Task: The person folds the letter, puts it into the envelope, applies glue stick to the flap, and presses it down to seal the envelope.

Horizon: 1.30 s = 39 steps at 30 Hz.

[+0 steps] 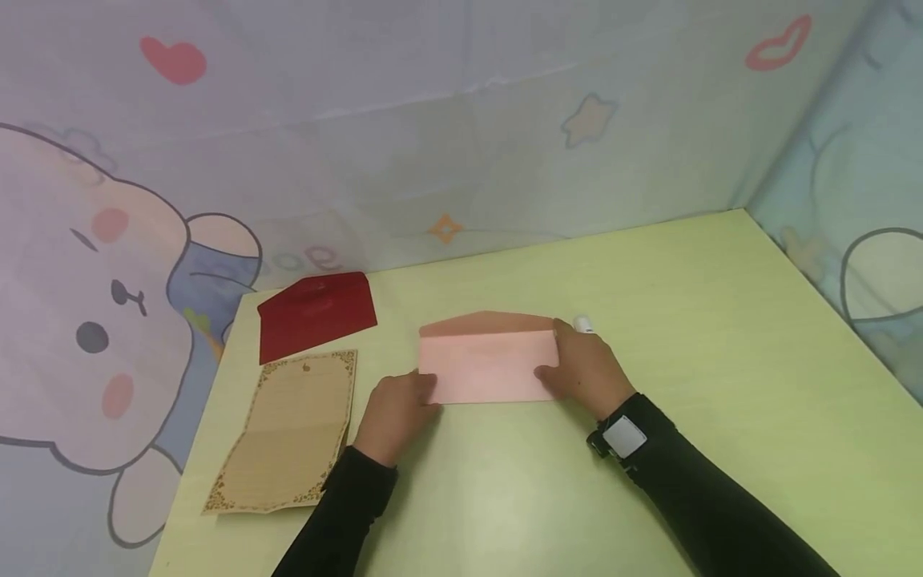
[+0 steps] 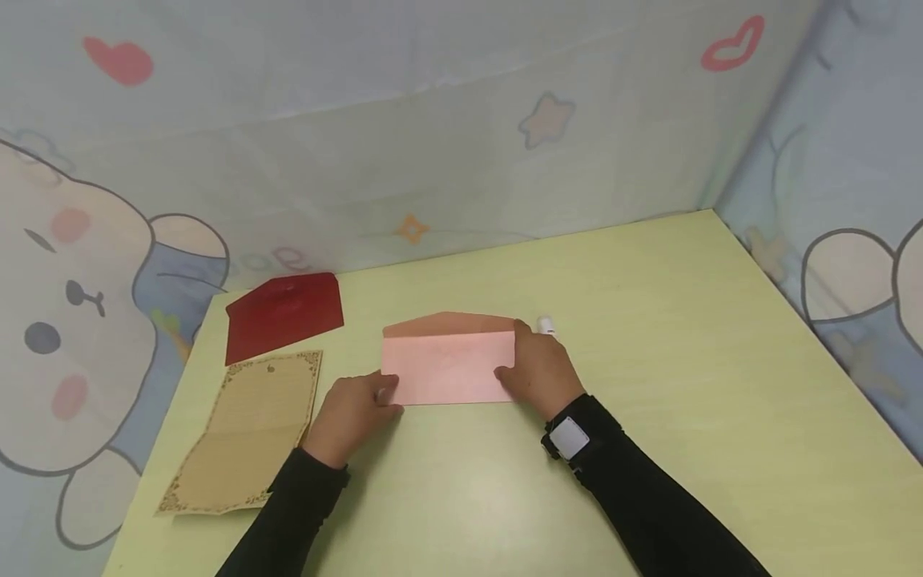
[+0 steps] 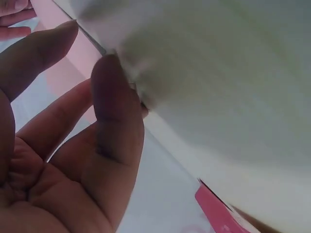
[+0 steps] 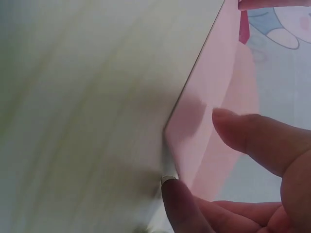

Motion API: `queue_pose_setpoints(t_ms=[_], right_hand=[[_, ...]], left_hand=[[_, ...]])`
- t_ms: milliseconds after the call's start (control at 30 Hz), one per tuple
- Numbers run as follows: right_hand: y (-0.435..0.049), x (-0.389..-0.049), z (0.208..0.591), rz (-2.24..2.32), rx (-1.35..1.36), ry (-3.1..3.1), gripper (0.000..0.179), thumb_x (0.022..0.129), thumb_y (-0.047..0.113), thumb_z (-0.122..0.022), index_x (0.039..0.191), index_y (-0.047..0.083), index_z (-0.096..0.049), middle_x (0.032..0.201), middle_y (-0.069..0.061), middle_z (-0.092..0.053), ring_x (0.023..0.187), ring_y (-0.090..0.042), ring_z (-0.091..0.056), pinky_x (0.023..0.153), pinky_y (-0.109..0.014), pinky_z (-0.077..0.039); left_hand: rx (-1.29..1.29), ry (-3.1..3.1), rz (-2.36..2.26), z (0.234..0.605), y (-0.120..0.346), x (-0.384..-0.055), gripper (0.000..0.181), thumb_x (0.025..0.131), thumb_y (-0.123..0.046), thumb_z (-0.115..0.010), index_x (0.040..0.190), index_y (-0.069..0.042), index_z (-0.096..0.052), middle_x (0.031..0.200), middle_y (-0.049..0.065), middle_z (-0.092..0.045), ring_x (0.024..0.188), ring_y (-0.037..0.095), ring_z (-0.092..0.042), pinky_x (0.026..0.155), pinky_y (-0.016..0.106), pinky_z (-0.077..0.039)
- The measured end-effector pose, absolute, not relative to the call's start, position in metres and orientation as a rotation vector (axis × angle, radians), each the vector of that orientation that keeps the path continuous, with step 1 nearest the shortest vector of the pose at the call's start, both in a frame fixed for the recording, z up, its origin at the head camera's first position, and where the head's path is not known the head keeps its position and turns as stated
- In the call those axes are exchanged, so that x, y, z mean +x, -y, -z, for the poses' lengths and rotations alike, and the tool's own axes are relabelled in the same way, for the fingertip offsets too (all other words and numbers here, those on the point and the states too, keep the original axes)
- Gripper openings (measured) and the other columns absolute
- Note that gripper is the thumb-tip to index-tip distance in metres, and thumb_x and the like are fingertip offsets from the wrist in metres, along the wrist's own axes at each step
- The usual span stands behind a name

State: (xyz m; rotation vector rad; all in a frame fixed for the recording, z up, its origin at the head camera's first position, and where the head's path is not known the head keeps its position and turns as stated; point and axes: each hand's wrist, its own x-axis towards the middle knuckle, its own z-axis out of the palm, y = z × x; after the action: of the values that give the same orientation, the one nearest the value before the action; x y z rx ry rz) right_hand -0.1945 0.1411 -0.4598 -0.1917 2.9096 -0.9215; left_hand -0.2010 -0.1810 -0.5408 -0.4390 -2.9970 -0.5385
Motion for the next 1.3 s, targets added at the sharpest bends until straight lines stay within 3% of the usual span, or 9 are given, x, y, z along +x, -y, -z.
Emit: queue_pose_setpoints(t_ms=[100, 167, 533, 700, 833, 1000, 1133, 1200, 1300], right_hand=[[-0.141, -0.193, 0.461, 0.882, -0.224, -2.926, 0.075, 0.099, 0.016, -0.082, 0.160, -0.013, -0.051, 0.135, -0.035, -0.076, 0.119, -0.047, -0.078, 0.108, -0.062, -0.063], [-0.141, -0.193, 0.462, 0.845, -0.251, -2.939, 0.077, 0.096, 0.015, -0.084, 0.159, -0.014, -0.051, 0.132, -0.035, -0.077, 0.114, -0.046, -0.079, 0.106, -0.062, -0.064], [-0.160, -0.229, 0.529, 0.741, -0.328, -2.984, 0.090, 0.087, 0.023, -0.094, 0.160, -0.010, -0.052, 0.122, -0.026, -0.081, 0.094, -0.031, -0.077, 0.089, -0.052, -0.067], [-0.167, -0.233, 0.538, 0.753, -0.376, -2.989, 0.090, 0.083, 0.028, -0.098, 0.155, -0.008, -0.057, 0.114, -0.018, -0.082, 0.088, -0.025, -0.073, 0.085, -0.046, -0.065], [-0.164, -0.225, 0.522, 0.758, -0.366, -2.973, 0.084, 0.082, 0.024, -0.099, 0.149, -0.009, -0.060, 0.109, -0.017, -0.081, 0.086, -0.025, -0.072, 0.084, -0.047, -0.065], [-0.159, -0.209, 0.487, 0.789, -0.362, -2.930, 0.078, 0.087, 0.020, -0.093, 0.150, -0.012, -0.059, 0.109, -0.023, -0.082, 0.090, -0.032, -0.074, 0.086, -0.051, -0.065], [-0.169, -0.200, 0.455, 0.909, -0.266, -2.951, 0.070, 0.096, 0.022, -0.087, 0.153, -0.010, -0.060, 0.126, -0.029, -0.080, 0.106, -0.040, -0.079, 0.092, -0.055, -0.066], [-0.181, -0.200, 0.444, 0.926, -0.182, -3.010, 0.066, 0.102, 0.025, -0.083, 0.154, -0.008, -0.060, 0.136, -0.031, -0.078, 0.112, -0.044, -0.080, 0.087, -0.055, -0.067], [-0.201, -0.204, 0.440, 0.832, -0.091, -3.073, 0.068, 0.103, 0.033, -0.083, 0.152, -0.009, -0.060, 0.127, -0.030, -0.080, 0.102, -0.042, -0.079, 0.067, -0.047, -0.063]], left_hand=[[-0.537, 2.965, 0.369, 0.543, 0.177, -0.200, 0.026, 0.091, -0.023, -0.093, 0.084, -0.022, -0.068, 0.068, -0.005, -0.061, 0.061, 0.011, -0.045, 0.056, 0.025, -0.038], [-0.563, 2.955, 0.343, 0.545, 0.175, -0.200, 0.035, 0.091, -0.025, -0.094, 0.079, -0.024, -0.062, 0.064, -0.006, -0.053, 0.060, 0.009, -0.037, 0.053, 0.024, -0.031], [-0.559, 2.992, 0.380, 0.542, 0.172, -0.205, 0.043, 0.092, -0.028, -0.094, 0.070, -0.027, -0.057, 0.061, -0.012, -0.037, 0.062, 0.008, -0.030, 0.057, 0.023, -0.030], [-0.547, 3.002, 0.396, 0.542, 0.169, -0.209, 0.052, 0.090, -0.031, -0.095, 0.063, -0.027, -0.051, 0.062, -0.014, -0.025, 0.062, 0.006, -0.027, 0.056, 0.024, -0.026], [-0.552, 2.967, 0.407, 0.541, 0.167, -0.209, 0.054, 0.087, -0.030, -0.096, 0.060, -0.028, -0.049, 0.062, -0.015, -0.023, 0.062, 0.005, -0.025, 0.056, 0.023, -0.025], [-0.618, 2.858, 0.432, 0.528, 0.165, -0.197, 0.058, 0.082, -0.026, -0.100, 0.061, -0.024, -0.046, 0.062, -0.013, -0.025, 0.063, 0.009, -0.025, 0.055, 0.026, -0.027], [-0.593, 2.897, 0.560, 0.500, 0.165, -0.184, 0.057, 0.087, -0.027, -0.096, 0.060, -0.021, -0.045, 0.064, -0.012, -0.026, 0.065, 0.010, -0.027, 0.056, 0.029, -0.026], [-0.500, 2.959, 0.645, 0.477, 0.164, -0.179, 0.042, 0.091, -0.031, -0.092, 0.065, -0.016, -0.063, 0.063, -0.013, -0.045, 0.064, 0.009, -0.044, 0.059, 0.031, -0.041], [-0.327, 3.040, 0.750, 0.446, 0.161, -0.177, 0.026, 0.100, -0.034, -0.085, 0.099, -0.008, -0.087, 0.086, -0.001, -0.081, 0.090, 0.024, -0.078, 0.081, 0.043, -0.064]])
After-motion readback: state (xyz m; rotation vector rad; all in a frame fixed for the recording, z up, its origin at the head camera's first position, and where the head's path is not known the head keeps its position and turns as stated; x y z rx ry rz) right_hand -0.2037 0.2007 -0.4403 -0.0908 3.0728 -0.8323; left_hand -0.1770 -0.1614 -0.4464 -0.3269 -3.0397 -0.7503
